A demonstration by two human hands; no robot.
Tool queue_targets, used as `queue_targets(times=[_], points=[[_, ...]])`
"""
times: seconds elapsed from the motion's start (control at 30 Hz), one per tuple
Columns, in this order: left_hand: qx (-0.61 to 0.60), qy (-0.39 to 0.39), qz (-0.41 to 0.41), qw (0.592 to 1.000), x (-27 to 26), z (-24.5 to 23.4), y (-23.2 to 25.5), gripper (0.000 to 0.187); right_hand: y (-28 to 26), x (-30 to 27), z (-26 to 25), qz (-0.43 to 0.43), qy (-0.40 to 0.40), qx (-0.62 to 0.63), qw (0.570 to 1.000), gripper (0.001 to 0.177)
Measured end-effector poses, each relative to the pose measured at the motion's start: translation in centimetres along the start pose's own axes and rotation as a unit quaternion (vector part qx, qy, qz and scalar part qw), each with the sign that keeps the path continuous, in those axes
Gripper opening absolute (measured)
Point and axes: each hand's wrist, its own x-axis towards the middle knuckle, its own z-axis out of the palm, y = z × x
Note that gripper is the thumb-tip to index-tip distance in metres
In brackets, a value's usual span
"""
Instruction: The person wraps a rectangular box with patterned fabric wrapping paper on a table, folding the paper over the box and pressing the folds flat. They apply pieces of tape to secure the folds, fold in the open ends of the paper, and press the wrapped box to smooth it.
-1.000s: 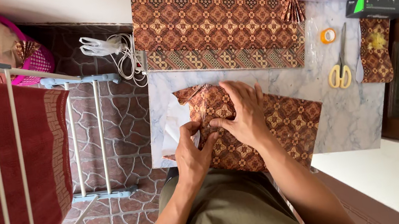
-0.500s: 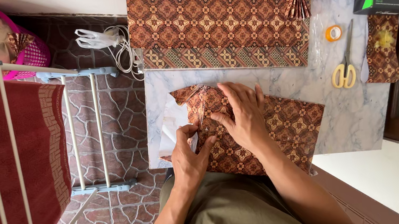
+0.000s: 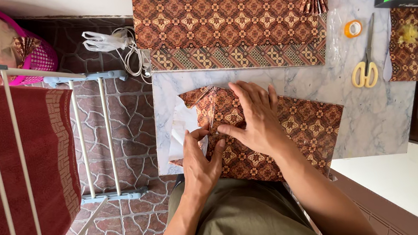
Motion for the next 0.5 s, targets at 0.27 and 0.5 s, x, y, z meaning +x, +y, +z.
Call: queue_targets(times=[0.27,0.5], points=[[0.004,-0.009,-0.034,0.999,0.3,-0.3,0.6,0.050,0.6,-0.3,0.7,-0.008,0.027,0.013,1.000,0.082],[0.036,-0.056,-0.053,0.996,0.0,-1.7,-0.4,0.058,2.3,-0.5,1.6,-0.048,0.074,0.082,0.993,0.067]])
